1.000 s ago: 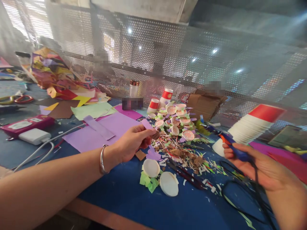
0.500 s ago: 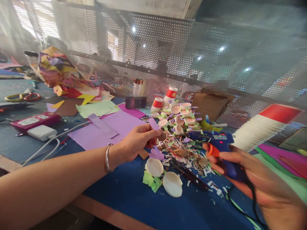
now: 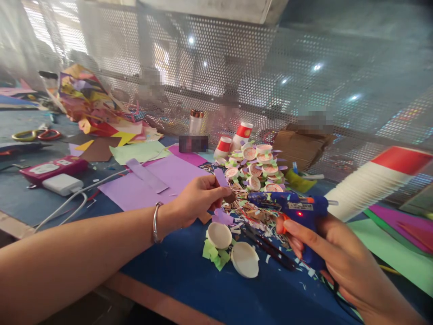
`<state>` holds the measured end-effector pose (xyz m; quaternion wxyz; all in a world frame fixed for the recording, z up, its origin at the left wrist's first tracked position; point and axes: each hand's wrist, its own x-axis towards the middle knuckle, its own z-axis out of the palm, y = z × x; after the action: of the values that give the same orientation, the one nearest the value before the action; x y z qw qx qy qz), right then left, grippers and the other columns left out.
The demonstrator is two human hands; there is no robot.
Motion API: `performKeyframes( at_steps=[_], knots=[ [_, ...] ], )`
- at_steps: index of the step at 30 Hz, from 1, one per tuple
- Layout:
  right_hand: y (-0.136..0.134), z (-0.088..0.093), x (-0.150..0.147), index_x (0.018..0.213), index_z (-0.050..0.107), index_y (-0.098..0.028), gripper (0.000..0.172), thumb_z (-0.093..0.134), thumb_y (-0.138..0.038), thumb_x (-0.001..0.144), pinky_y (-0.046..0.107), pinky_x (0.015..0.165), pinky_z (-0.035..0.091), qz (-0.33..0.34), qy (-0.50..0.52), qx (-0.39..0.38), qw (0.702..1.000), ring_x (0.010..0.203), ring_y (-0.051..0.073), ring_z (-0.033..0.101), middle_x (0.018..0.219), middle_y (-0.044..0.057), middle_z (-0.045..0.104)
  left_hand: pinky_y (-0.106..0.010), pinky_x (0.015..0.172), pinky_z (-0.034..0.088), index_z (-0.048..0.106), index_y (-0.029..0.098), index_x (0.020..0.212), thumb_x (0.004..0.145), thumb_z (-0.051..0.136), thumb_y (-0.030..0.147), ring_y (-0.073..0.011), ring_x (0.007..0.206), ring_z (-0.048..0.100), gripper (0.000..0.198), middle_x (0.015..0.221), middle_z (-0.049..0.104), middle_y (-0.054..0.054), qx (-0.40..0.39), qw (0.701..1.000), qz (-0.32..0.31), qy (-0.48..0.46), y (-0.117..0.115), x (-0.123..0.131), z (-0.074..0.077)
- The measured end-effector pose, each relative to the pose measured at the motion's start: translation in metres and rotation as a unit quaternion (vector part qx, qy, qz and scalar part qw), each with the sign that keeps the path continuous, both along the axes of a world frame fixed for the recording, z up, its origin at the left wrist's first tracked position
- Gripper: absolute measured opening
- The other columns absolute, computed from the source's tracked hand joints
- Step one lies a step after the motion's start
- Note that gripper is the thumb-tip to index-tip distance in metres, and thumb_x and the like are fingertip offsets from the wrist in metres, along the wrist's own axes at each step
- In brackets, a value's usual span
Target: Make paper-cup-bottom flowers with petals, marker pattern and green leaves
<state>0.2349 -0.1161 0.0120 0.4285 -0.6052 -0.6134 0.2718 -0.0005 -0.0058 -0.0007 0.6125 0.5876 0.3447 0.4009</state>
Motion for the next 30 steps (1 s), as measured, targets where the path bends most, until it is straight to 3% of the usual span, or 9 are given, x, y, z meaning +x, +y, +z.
performKeyframes(
  at_steps=[3, 7, 11, 13, 17, 21, 30],
  knots=[
    [-0.0005, 0.0010, -0.0035, 0.057, 0.058, -0.022, 0.051, 0.066, -0.061, 0.088, 0.024, 0.053, 0.048, -0.001, -0.027, 0.015, 1.000, 0.060, 0.017, 0.056, 0.062, 0.003, 0.061, -0.027, 0.049, 0.025, 0.060, 0.017, 0.069, 0.085, 0.067, 0.028, -0.0076, 0.049, 0.042, 0.021, 0.055, 0.053, 0.003, 0.004, 1.000, -0.002, -0.007, 0.0002, 0.0010, -0.0001],
    [-0.0012, 0.0022, -0.0045, 0.075, 0.067, -0.023, 0.035, 0.068, -0.056, 0.089, 0.024, 0.050, 0.048, -0.003, -0.055, 0.031, 0.998, 0.058, 0.017, 0.056, 0.062, 0.001, 0.062, -0.027, 0.049, 0.025, 0.059, 0.017, 0.066, 0.084, 0.066, 0.024, -0.0077, 0.048, 0.042, 0.020, 0.054, 0.053, 0.003, 0.004, 1.000, -0.004, -0.010, -0.0015, 0.0022, 0.0017],
    [-0.0011, 0.0024, -0.0021, 0.087, 0.071, -0.023, 0.032, 0.067, -0.054, 0.089, 0.025, 0.046, 0.047, 0.001, -0.126, 0.041, 0.991, 0.051, 0.017, 0.055, 0.058, 0.000, 0.060, -0.027, 0.049, 0.026, 0.058, 0.018, 0.066, 0.083, 0.066, 0.025, -0.0080, 0.048, 0.043, 0.021, 0.053, 0.052, 0.003, 0.000, 1.000, 0.000, -0.002, -0.0024, 0.0029, 0.0015],
    [-0.0008, 0.0020, -0.0030, 0.095, 0.073, -0.022, 0.033, 0.066, -0.055, 0.090, 0.026, 0.053, 0.053, -0.006, -0.139, 0.054, 0.989, 0.057, 0.019, 0.061, 0.066, 0.001, 0.067, -0.027, 0.049, 0.027, 0.058, 0.018, 0.066, 0.083, 0.067, 0.025, -0.0080, 0.048, 0.043, 0.020, 0.053, 0.053, 0.003, -0.001, 1.000, 0.005, 0.008, -0.0023, 0.0030, 0.0007],
    [0.0001, 0.0007, -0.0068, 0.112, 0.074, -0.023, 0.038, 0.065, -0.053, 0.091, 0.033, 0.083, 0.061, -0.003, -0.143, 0.070, 0.987, 0.092, 0.025, 0.073, 0.104, 0.006, 0.077, -0.027, 0.049, 0.027, 0.057, 0.018, 0.066, 0.082, 0.067, 0.026, -0.0077, 0.048, 0.043, 0.021, 0.054, 0.053, 0.003, 0.005, 1.000, -0.001, 0.015, -0.0019, 0.0028, -0.0005],
    [0.0003, -0.0011, -0.0059, 0.117, 0.073, -0.022, 0.042, 0.064, -0.054, 0.090, 0.038, 0.092, 0.060, -0.005, -0.155, 0.064, 0.986, 0.104, 0.029, 0.072, 0.112, 0.008, 0.076, -0.026, 0.049, 0.026, 0.059, 0.017, 0.068, 0.082, 0.066, 0.025, -0.0073, 0.049, 0.042, 0.018, 0.055, 0.053, 0.003, 0.006, 1.000, -0.003, 0.016, -0.0016, 0.0028, -0.0007],
    [0.0029, 0.0015, -0.0080, 0.106, 0.071, -0.023, 0.035, 0.065, -0.052, 0.087, 0.033, 0.080, 0.063, -0.031, -0.173, 0.086, 0.981, 0.093, 0.027, 0.074, 0.101, 0.007, 0.077, -0.026, 0.049, 0.025, 0.059, 0.017, 0.066, 0.080, 0.068, 0.025, -0.0072, 0.049, 0.042, 0.018, 0.054, 0.052, 0.003, 0.008, 1.000, -0.005, 0.007, -0.0011, 0.0029, -0.0012]
  ],
)
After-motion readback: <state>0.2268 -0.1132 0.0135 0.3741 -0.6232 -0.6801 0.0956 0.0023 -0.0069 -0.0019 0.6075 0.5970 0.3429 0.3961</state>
